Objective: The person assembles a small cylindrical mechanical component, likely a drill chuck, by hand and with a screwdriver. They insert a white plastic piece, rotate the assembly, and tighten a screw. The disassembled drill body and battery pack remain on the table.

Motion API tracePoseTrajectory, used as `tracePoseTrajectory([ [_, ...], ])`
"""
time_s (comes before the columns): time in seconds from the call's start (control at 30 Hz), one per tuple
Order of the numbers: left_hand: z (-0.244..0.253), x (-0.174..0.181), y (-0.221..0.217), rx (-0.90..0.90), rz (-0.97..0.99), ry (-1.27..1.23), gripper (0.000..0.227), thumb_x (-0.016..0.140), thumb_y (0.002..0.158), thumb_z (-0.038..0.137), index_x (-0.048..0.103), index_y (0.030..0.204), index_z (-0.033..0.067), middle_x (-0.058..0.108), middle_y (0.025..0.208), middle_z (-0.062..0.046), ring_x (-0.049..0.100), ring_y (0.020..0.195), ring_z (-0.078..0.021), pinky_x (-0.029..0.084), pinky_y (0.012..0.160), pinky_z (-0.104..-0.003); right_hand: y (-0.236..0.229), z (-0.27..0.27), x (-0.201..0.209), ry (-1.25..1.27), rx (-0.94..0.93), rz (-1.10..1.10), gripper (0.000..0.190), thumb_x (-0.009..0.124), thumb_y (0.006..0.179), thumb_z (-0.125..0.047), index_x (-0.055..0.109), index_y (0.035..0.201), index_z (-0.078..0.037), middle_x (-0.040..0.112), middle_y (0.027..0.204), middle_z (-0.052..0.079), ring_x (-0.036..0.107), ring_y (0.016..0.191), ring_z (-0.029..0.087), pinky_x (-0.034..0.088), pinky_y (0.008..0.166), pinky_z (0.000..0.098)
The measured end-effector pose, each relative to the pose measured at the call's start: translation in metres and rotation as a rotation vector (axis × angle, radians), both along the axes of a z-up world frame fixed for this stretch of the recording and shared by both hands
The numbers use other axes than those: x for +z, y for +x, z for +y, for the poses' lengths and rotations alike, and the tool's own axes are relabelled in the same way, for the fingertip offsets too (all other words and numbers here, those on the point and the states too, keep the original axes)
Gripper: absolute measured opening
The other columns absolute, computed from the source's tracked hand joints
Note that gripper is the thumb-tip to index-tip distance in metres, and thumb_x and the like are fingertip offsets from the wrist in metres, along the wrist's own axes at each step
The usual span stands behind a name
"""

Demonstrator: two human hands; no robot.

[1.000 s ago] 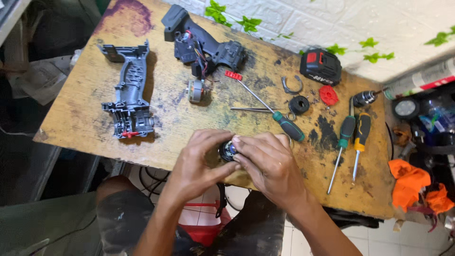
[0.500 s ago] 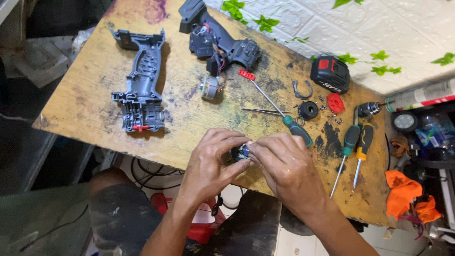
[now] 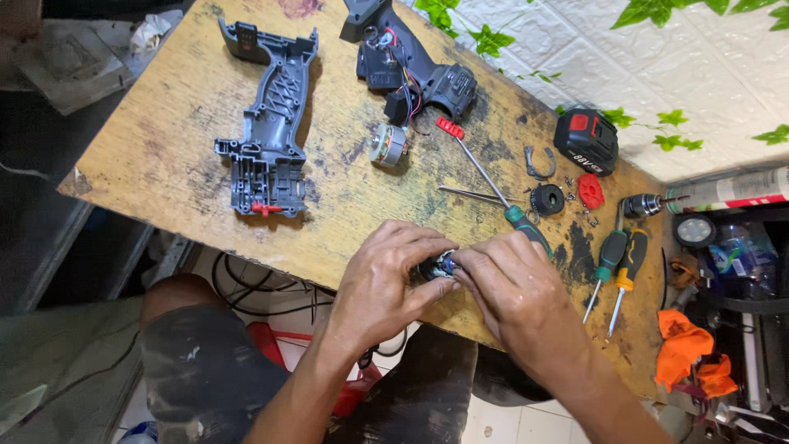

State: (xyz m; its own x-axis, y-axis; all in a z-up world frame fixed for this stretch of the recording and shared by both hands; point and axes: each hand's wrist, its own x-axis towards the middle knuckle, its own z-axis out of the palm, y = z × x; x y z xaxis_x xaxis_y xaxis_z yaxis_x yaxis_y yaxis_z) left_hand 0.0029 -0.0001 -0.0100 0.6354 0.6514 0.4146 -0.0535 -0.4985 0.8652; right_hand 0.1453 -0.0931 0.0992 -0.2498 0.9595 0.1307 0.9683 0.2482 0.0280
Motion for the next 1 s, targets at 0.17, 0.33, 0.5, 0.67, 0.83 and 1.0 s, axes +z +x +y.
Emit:
tracePoseTrajectory([
  [0.17, 0.000, 0.001, 0.000, 0.014, -0.005, 0.016, 0.038, 0.075, 0.087, 0.035, 0.074, 0.117, 0.0112, 0.074, 0.113, -0.004, 0.060, 0.107, -0.0260, 0.048, 0.095, -0.040, 0.018, 0.006, 0.009, -0.124, 0.170, -0.046, 0.025, 0.046, 0.104, -0.011, 0.061, 0.120, 0.001, 0.061, 0.105, 0.014, 0.053, 0.093, 0.033, 0.043, 0.081, 0.0435],
  [0.33, 0.000, 0.000, 0.000, 0.015, -0.009, 0.001, 0.038, 0.078, 0.083, 0.029, 0.073, 0.116, 0.0121, 0.074, 0.112, -0.004, 0.061, 0.105, -0.0262, 0.047, 0.095, -0.038, 0.024, 0.015, 0.012, -0.159, 0.315, -0.094, 0.030, 0.041, 0.107, -0.015, 0.062, 0.118, 0.003, 0.063, 0.110, 0.016, 0.053, 0.088, 0.033, 0.043, 0.075, 0.0443],
  [0.5, 0.001, 0.000, 0.000, 0.019, 0.021, -0.027, 0.041, 0.077, 0.082, 0.030, 0.074, 0.118, 0.0123, 0.074, 0.113, -0.005, 0.060, 0.107, -0.0252, 0.047, 0.095, -0.039, 0.021, 0.019, 0.013, -0.148, 0.298, -0.052, 0.028, 0.040, 0.108, -0.012, 0.063, 0.117, 0.001, 0.064, 0.106, 0.014, 0.052, 0.083, 0.031, 0.040, 0.074, 0.0417],
  [0.67, -0.003, -0.007, 0.002, 0.059, -0.022, 0.026, 0.048, 0.081, 0.081, 0.034, 0.070, 0.120, 0.0092, 0.073, 0.115, -0.007, 0.061, 0.107, -0.0278, 0.048, 0.095, -0.040, 0.016, 0.016, 0.011, -0.156, 0.201, -0.038, 0.019, 0.049, 0.105, -0.010, 0.062, 0.114, -0.001, 0.062, 0.099, 0.012, 0.051, 0.080, 0.031, 0.040, 0.072, 0.0413],
  [0.83, -0.010, -0.006, -0.005, 0.114, 0.017, 0.036, 0.059, 0.093, 0.070, 0.033, 0.058, 0.112, 0.0119, 0.067, 0.102, -0.006, 0.059, 0.096, -0.0291, 0.046, 0.081, -0.039, 0.010, 0.019, 0.011, -0.151, 0.150, 0.051, 0.018, 0.060, 0.102, -0.013, 0.064, 0.110, 0.003, 0.063, 0.092, 0.015, 0.054, 0.079, 0.030, 0.042, 0.072, 0.0415],
  [1.0, -0.010, -0.009, -0.001, 0.186, -0.024, 0.132, 0.046, 0.082, 0.076, 0.014, 0.059, 0.115, 0.0100, 0.068, 0.092, -0.009, 0.059, 0.091, -0.0328, 0.046, 0.081, -0.043, 0.022, 0.013, 0.005, -0.138, 0.016, 0.114, 0.015, 0.063, 0.100, -0.009, 0.067, 0.110, 0.001, 0.067, 0.096, 0.013, 0.061, 0.083, 0.028, 0.050, 0.079, 0.0365],
])
